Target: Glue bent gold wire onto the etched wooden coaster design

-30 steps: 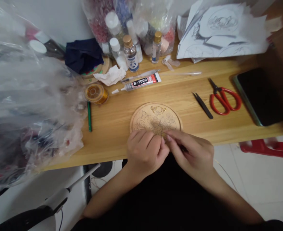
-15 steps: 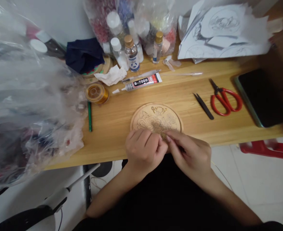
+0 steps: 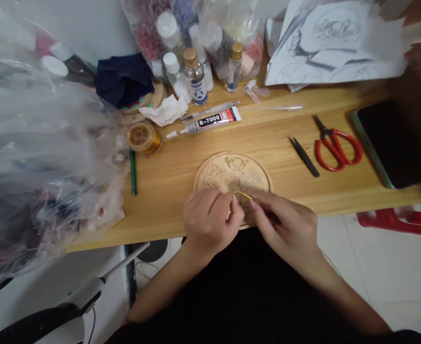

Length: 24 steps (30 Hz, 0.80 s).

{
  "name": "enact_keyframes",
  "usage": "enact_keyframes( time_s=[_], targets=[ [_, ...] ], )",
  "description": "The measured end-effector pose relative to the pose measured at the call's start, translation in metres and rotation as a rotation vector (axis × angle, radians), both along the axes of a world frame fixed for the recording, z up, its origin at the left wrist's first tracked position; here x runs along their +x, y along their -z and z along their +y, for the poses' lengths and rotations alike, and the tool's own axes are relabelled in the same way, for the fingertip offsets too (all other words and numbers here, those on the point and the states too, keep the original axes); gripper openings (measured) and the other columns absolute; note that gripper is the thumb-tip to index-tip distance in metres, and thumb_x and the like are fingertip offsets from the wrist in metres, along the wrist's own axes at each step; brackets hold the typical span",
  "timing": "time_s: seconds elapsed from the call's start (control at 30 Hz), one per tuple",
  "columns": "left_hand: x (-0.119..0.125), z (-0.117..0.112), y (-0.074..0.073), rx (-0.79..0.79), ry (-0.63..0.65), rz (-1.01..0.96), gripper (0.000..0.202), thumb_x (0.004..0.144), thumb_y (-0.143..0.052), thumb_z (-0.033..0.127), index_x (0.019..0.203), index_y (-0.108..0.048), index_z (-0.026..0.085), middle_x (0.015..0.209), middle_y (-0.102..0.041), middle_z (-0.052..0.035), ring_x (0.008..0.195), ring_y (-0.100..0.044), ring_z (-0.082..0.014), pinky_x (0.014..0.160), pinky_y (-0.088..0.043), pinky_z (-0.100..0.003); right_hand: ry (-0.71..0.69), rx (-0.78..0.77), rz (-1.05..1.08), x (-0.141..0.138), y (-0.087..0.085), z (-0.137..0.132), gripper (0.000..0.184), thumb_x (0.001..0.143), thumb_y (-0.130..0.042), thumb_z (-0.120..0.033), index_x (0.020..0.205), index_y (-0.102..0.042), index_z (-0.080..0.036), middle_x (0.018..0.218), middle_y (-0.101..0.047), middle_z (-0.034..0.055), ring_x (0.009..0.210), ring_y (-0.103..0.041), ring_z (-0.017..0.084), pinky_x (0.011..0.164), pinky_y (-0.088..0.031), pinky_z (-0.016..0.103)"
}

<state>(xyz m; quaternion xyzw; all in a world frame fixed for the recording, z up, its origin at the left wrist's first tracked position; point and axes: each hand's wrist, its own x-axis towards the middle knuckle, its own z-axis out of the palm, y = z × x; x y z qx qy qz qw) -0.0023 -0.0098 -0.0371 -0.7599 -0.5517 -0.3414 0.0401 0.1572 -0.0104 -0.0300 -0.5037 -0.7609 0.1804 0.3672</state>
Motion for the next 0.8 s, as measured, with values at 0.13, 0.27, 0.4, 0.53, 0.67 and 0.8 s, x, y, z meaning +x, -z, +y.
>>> enact_keyframes(
  time_s=[0.13,0.27,0.4,0.53,0.67,0.8],
  targets=[
    [0.0003,-0.0018,-0.0025,-0.018,0.035,-0.031,0.012,0.088,-0.058,0.016,0.076,-0.058,0.018,0.066,-0.063,-0.0011,0.062,-0.057,-0.0147,0.058,-0.043,-0.030,0.009,0.016,0.030,-0.0002,-0.0003,-0.0015,0.012,0.090,-0.061,-0.012,0.097,-0.064,-0.021,0.081,-0.075,-0.0002,0.064,-0.070,0.011,0.060,-0.058,0.021],
    [0.0004,-0.0017,-0.0035,-0.022,0.038,-0.028,0.013,0.088,-0.059,0.015,0.076,-0.059,0.018,0.066,-0.063,-0.0014,0.062,-0.056,-0.0144,0.058,-0.044,-0.030,0.007,0.017,0.040,-0.0001,0.0006,-0.0026,0.012,0.089,-0.063,-0.013,0.097,-0.064,-0.021,0.082,-0.075,-0.0010,0.064,-0.069,0.009,0.060,-0.057,0.019],
    [0.0012,-0.0010,-0.0025,-0.013,0.020,-0.022,0.019,0.090,-0.058,0.015,0.072,-0.056,0.019,0.062,-0.059,0.0006,0.060,-0.052,-0.0132,0.057,-0.040,-0.029,0.005,0.018,0.045,0.0004,0.0011,-0.0033,0.013,0.089,-0.063,-0.013,0.099,-0.064,-0.022,0.082,-0.075,-0.0013,0.064,-0.069,0.009,0.060,-0.057,0.019],
    [0.0015,-0.0012,-0.0009,-0.020,0.018,-0.022,0.020,0.089,-0.057,0.014,0.070,-0.055,0.019,0.061,-0.056,0.0012,0.058,-0.049,-0.0129,0.055,-0.038,-0.029,0.009,0.007,0.044,0.0001,0.0004,-0.0043,0.013,0.090,-0.062,-0.014,0.099,-0.064,-0.023,0.080,-0.076,-0.0010,0.062,-0.069,0.011,0.058,-0.057,0.022],
    [0.0011,-0.0015,0.0001,-0.015,0.004,-0.022,0.021,0.089,-0.056,0.013,0.069,-0.054,0.019,0.061,-0.056,0.0010,0.058,-0.049,-0.0134,0.056,-0.038,-0.030,0.023,0.003,0.045,-0.0013,0.0000,-0.0054,0.015,0.089,-0.062,-0.012,0.100,-0.064,-0.023,0.085,-0.077,-0.0003,0.066,-0.071,0.012,0.061,-0.059,0.023],
    [0.0000,-0.0013,-0.0002,-0.035,0.001,-0.033,0.019,0.090,-0.054,0.014,0.071,-0.054,0.019,0.062,-0.056,0.0005,0.059,-0.050,-0.0136,0.056,-0.039,-0.029,0.040,-0.016,0.048,-0.0034,-0.0002,-0.0055,0.014,0.089,-0.062,-0.013,0.099,-0.064,-0.023,0.082,-0.076,-0.0014,0.062,-0.070,0.012,0.059,-0.058,0.023]
  ],
)
